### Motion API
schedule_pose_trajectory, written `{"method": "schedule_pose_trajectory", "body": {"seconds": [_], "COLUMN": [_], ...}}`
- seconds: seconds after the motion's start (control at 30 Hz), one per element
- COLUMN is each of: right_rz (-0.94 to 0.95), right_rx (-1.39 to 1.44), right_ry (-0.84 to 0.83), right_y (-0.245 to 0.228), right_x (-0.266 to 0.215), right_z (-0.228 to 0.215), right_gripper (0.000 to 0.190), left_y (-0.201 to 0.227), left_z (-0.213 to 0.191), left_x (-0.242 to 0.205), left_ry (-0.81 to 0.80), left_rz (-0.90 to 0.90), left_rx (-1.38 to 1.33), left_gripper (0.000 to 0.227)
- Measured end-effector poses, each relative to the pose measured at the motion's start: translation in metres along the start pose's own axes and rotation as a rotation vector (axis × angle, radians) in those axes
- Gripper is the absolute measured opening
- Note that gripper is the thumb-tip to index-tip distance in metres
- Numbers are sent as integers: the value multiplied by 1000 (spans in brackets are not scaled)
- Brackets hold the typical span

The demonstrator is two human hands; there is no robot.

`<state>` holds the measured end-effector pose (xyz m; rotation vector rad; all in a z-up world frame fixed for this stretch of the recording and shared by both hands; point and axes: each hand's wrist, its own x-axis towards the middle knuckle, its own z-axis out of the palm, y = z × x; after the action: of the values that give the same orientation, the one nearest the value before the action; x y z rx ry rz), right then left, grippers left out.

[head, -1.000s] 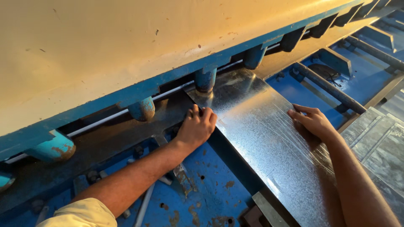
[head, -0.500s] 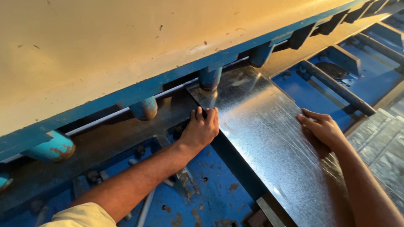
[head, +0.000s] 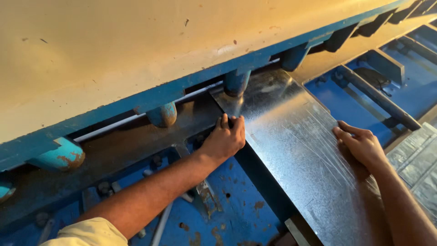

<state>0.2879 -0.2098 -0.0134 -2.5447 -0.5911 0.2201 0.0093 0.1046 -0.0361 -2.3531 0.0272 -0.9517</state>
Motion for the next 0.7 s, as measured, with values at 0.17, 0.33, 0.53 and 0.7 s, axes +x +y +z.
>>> {"method": "schedule_pose_trajectory", "body": {"seconds": [0.17, 0.33, 0.53, 0.7], "right_rz": [92, 109, 98, 65], "right_rx": [44, 16, 7, 51], "right_ry": [-19, -21, -9, 22], "right_y": [1, -9, -6, -7], "right_x": [-1, -6, -5, -6], "right_z": [1, -3, -3, -2], "right_gripper": [60, 60, 60, 60], "left_y": [5, 3, 2, 1], "left_z": [-1, -7, -7, -7], "left_x": [-1, 2, 2, 2], "left_ry": [-71, -80, -74, -138], "left_rz": [3, -14, -4, 21], "left_rx": [-5, -26, -34, -37], "left_gripper": [24, 23, 21, 18]}}
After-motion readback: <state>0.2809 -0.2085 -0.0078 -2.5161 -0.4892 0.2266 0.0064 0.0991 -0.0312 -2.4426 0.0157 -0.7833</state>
